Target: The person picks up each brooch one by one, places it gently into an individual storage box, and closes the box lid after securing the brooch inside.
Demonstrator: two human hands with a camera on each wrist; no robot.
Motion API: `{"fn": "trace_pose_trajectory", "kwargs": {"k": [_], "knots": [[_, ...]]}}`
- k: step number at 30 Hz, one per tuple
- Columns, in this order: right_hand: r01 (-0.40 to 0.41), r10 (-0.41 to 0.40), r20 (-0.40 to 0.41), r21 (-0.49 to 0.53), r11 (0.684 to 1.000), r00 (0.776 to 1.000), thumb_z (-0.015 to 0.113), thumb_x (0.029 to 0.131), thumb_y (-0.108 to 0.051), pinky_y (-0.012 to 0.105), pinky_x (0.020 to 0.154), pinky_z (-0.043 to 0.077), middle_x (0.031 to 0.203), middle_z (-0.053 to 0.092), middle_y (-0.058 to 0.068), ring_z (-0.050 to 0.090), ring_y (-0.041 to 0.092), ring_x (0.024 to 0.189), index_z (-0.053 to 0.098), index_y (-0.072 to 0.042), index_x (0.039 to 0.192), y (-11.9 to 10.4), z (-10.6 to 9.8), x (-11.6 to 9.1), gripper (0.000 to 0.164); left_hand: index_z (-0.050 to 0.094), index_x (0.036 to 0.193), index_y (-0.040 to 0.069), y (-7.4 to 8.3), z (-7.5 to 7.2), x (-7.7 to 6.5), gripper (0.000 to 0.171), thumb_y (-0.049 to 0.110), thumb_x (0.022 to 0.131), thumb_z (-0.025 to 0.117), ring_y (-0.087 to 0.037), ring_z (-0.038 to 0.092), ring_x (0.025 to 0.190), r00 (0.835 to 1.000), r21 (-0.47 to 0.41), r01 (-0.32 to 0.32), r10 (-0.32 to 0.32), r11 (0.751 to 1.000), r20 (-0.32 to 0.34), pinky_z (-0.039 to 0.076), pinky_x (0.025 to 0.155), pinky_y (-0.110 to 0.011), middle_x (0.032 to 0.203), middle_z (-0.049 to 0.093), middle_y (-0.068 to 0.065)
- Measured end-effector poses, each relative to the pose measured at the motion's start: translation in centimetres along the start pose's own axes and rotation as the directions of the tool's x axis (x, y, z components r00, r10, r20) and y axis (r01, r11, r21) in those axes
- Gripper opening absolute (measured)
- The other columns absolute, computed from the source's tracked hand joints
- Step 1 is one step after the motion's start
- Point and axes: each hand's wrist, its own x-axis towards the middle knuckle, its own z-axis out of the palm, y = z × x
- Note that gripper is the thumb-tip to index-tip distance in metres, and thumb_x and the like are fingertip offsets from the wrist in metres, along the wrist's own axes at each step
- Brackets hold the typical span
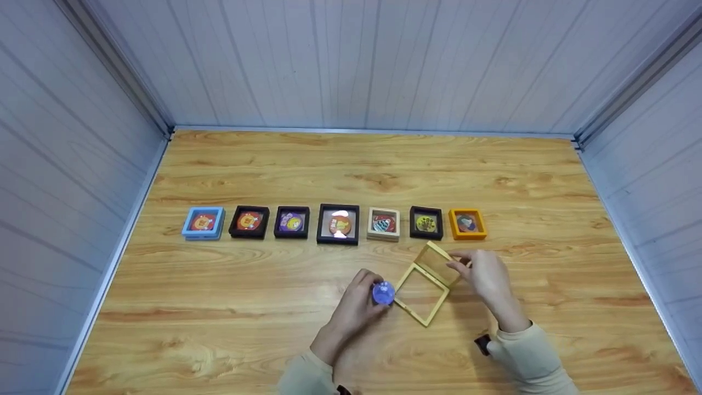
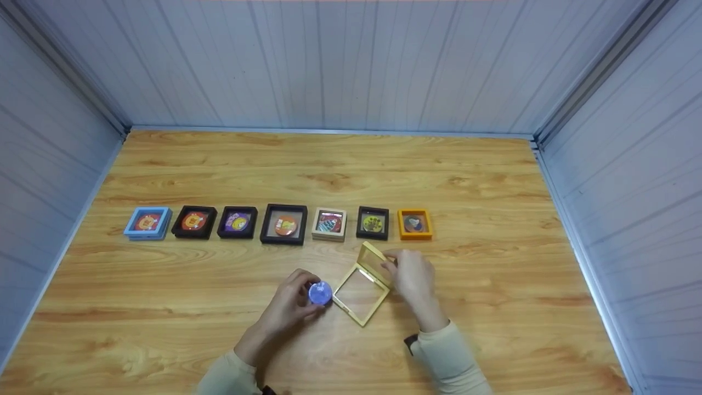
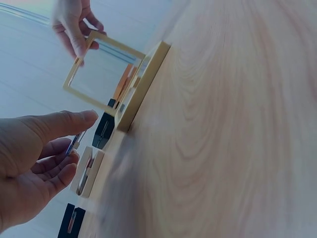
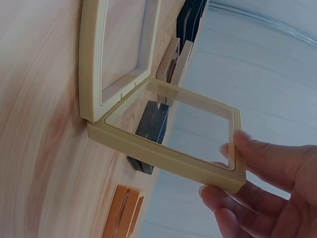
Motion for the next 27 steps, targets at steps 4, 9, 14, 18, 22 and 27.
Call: {"fn": "trace_pose_trajectory", "kwargs": {"k": [4,9,14,18,22,27], "knots": [[0.009,-0.009,-0.006,-0.003,1.0,1.0,0.066,0.078,-0.025,0.028,0.047,0.041,0.075,0.066,0.006,0.058,0.018,0.061,0.068,-0.007,0.101,-0.6,0.4,0.2,0.029,0.053,0.097,0.001,0.2,0.4,0.3,0.04,0.006,0.065,0.076,-0.015,0.051,0.089,1.0,0.017,-0.013,0.013,1.0,-0.004,0.043,0.082,-0.026,0.095,0.047,-0.003],[0.003,-0.003,0.005,-0.001,1.0,1.0,0.066,0.078,-0.025,0.029,0.048,0.042,0.074,0.066,0.005,0.057,0.016,0.06,0.067,-0.007,0.101,-1.0,0.6,0.3,0.03,0.054,0.096,0.002,0.5,1.0,0.7,0.038,0.007,0.065,0.076,-0.013,0.051,0.088,1.0,0.023,-0.014,0.014,1.0,0.009,0.043,0.081,-0.024,0.094,0.047,-0.002],[0.015,-0.015,-0.013,-0.003,1.0,1.0,0.067,0.077,-0.025,0.031,0.049,0.043,0.073,0.066,0.005,0.058,0.017,0.06,0.068,-0.007,0.1,-1.0,0.8,0.4,0.029,0.054,0.098,0.001,0.8,1.9,1.4,0.04,0.007,0.065,0.076,-0.013,0.052,0.088,1.0,0.016,0.0,0.0,1.0,0.022,0.043,0.081,-0.024,0.095,0.047,-0.002],[0.016,-0.016,-0.019,0.002,1.0,1.0,0.067,0.077,-0.025,0.031,0.05,0.043,0.072,0.065,0.004,0.058,0.016,0.06,0.068,-0.007,0.099,-0.9,0.9,0.3,0.028,0.054,0.101,0.002,1.2,2.5,2.0,0.042,0.008,0.066,0.077,-0.013,0.051,0.091,0.998,0.02,0.031,-0.033,0.999,0.057,0.042,0.083,-0.023,0.097,0.047,-0.002],[-0.003,0.003,-0.005,0.017,1.0,1.0,0.067,0.077,-0.025,0.03,0.049,0.043,0.073,0.065,0.004,0.057,0.015,0.06,0.068,-0.008,0.1,-1.0,0.8,0.3,0.029,0.055,0.1,0.002,1.5,3.3,2.4,0.042,0.01,0.065,0.077,-0.013,0.051,0.089,0.997,0.049,0.029,-0.032,0.998,0.066,0.042,0.082,-0.023,0.096,0.048,-0.002],[0.001,-0.001,-0.01,0.017,1.0,1.0,0.067,0.077,-0.025,0.031,0.05,0.043,0.073,0.066,0.005,0.058,0.017,0.061,0.068,-0.007,0.1,-0.9,0.8,0.4,0.029,0.056,0.098,0.003,1.7,4.0,2.9,0.041,0.012,0.064,0.078,-0.011,0.05,0.085,0.998,0.097,0.018,-0.024,0.995,0.061,0.043,0.079,-0.021,0.093,0.047,0.0]]}}
